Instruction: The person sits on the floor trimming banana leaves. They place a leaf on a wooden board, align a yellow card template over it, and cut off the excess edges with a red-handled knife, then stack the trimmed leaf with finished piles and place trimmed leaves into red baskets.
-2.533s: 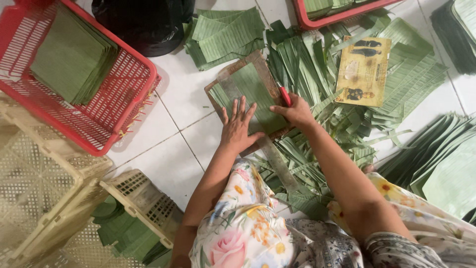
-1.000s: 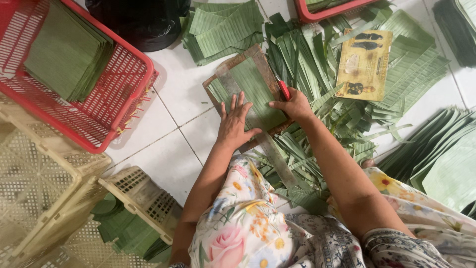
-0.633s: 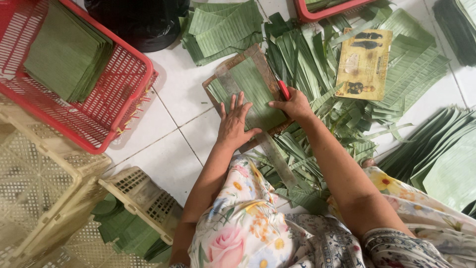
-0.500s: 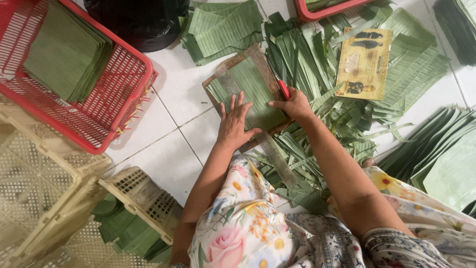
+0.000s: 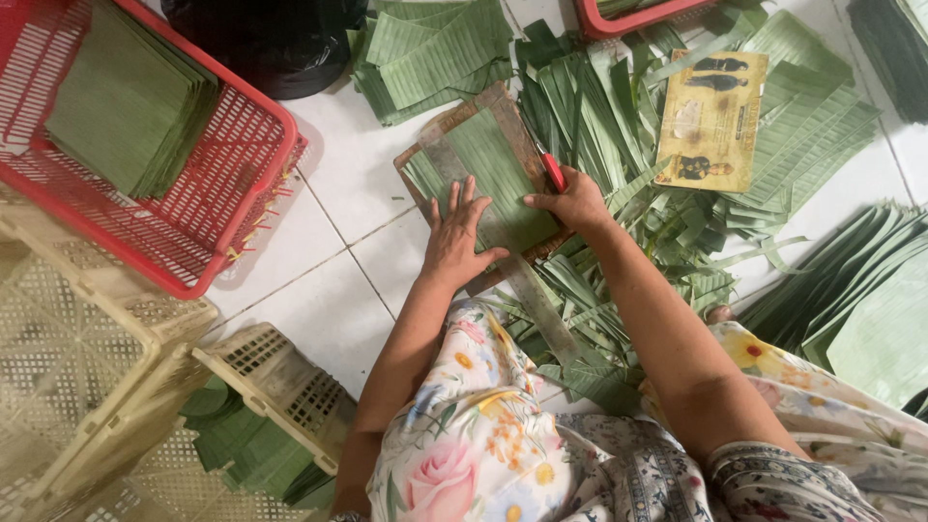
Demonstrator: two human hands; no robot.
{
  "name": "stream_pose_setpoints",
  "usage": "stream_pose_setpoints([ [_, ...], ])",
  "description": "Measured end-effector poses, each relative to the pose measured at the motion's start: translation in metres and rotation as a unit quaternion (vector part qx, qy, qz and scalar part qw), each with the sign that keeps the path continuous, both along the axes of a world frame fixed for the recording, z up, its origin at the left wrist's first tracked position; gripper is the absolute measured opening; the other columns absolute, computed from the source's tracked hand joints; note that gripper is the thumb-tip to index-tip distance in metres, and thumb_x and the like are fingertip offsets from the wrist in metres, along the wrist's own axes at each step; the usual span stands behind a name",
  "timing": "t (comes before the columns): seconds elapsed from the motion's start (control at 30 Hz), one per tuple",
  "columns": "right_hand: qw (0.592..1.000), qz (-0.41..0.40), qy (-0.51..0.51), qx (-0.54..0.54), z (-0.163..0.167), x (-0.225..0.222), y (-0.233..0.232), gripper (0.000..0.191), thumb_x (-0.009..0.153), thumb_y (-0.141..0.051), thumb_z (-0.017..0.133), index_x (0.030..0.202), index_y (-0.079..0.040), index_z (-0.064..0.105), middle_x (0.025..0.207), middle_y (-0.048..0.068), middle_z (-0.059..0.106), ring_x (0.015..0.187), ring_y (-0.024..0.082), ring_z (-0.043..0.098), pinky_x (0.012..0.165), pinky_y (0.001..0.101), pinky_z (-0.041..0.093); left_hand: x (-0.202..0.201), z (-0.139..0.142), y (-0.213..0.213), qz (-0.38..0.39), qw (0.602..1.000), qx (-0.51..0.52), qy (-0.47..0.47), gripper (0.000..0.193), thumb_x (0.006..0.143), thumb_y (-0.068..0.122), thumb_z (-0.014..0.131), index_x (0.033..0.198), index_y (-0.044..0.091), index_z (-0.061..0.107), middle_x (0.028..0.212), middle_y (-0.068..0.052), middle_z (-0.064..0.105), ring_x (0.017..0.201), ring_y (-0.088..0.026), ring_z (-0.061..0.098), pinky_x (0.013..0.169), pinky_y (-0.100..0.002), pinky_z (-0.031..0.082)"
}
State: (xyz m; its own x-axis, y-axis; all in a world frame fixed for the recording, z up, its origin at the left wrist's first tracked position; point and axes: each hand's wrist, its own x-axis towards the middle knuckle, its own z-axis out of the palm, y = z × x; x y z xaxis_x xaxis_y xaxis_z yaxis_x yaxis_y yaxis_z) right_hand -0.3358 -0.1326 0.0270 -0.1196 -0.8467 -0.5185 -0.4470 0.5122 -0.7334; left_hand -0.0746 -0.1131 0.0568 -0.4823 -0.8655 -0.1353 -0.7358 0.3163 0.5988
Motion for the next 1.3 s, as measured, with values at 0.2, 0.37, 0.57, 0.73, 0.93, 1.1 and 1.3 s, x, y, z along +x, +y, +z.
stream_pose_setpoints([
  [0.2, 1.000, 0.003, 0.005, -0.002, 0.0010, 0.0003, -0.0008, 0.062, 0.067, -0.041, 0.095, 0.109, -0.003, 0.069, 0.088, 0.010, 0.072, 0.084, 0.022, 0.069, 0.080, 0.0380, 0.054, 0.0006, 0.0006, 0.0002, -0.001, 1.000, -0.001, 0.009, 0.093, 0.071, 0.046, 0.090, 0.146, 0.015, 0.044, 0.170, -0.015, 0.019, 0.157, -0.039, 0.015, 0.123, -0.066, 0.008],
  [0.37, 1.000, 0.005, 0.003, -0.003, 0.0024, 0.0008, -0.0003, 0.061, 0.067, -0.040, 0.095, 0.110, -0.004, 0.070, 0.089, 0.010, 0.072, 0.085, 0.022, 0.069, 0.081, 0.0382, 0.054, 0.0009, 0.0022, 0.0010, -0.004, 1.000, 0.000, 0.002, 0.092, 0.072, 0.047, 0.089, 0.146, 0.014, 0.044, 0.170, -0.016, 0.018, 0.157, -0.039, 0.014, 0.123, -0.067, 0.007],
  [0.57, 1.000, 0.006, 0.005, 0.002, 0.0021, 0.0006, -0.0003, 0.061, 0.067, -0.040, 0.095, 0.110, -0.004, 0.069, 0.091, 0.009, 0.072, 0.086, 0.021, 0.070, 0.082, 0.0375, 0.054, 0.0019, 0.0026, -0.0004, -0.007, 1.000, 0.002, 0.003, 0.092, 0.073, 0.048, 0.088, 0.147, 0.014, 0.044, 0.170, -0.016, 0.017, 0.157, -0.039, 0.014, 0.124, -0.067, 0.008],
  [0.73, 1.000, 0.002, -0.016, -0.007, -0.0009, -0.0005, -0.0002, 0.062, 0.066, -0.040, 0.095, 0.112, -0.006, 0.070, 0.092, 0.007, 0.073, 0.087, 0.020, 0.070, 0.083, 0.0362, 0.054, 0.0022, 0.0015, -0.0005, -0.008, 1.000, 0.000, 0.004, 0.092, 0.073, 0.047, 0.088, 0.147, 0.014, 0.044, 0.170, -0.016, 0.016, 0.157, -0.038, 0.013, 0.124, -0.067, 0.009],
  [0.93, 1.000, -0.001, -0.008, 0.001, -0.0045, -0.0010, -0.0006, 0.061, 0.066, -0.040, 0.095, 0.109, -0.006, 0.070, 0.089, 0.006, 0.071, 0.085, 0.019, 0.068, 0.081, 0.0362, 0.053, 0.0029, -0.0012, -0.0002, -0.012, 1.000, 0.006, 0.011, 0.091, 0.074, 0.046, 0.088, 0.147, 0.013, 0.044, 0.170, -0.016, 0.016, 0.158, -0.039, 0.012, 0.123, -0.068, 0.010],
  [1.1, 1.000, 0.002, -0.009, -0.002, -0.0038, -0.0023, -0.0001, 0.059, 0.066, -0.040, 0.095, 0.106, -0.005, 0.069, 0.087, 0.006, 0.070, 0.083, 0.019, 0.066, 0.080, 0.0362, 0.053, 0.0038, -0.0028, -0.0030, -0.021, 1.000, 0.005, 0.009, 0.091, 0.074, 0.046, 0.088, 0.146, 0.013, 0.044, 0.170, -0.015, 0.016, 0.158, -0.039, 0.013, 0.122, -0.069, 0.011],
  [1.3, 1.000, 0.000, -0.024, -0.013, -0.0025, -0.0029, -0.0006, 0.059, 0.066, -0.041, 0.095, 0.107, -0.006, 0.069, 0.087, 0.005, 0.070, 0.082, 0.018, 0.067, 0.079, 0.0355, 0.053, 0.0000, 0.0069, -0.0018, -0.010, 1.000, -0.008, -0.024, 0.096, 0.071, 0.049, 0.090, 0.148, 0.016, 0.042, 0.172, -0.013, 0.017, 0.159, -0.035, 0.014, 0.123, -0.071, 0.002],
])
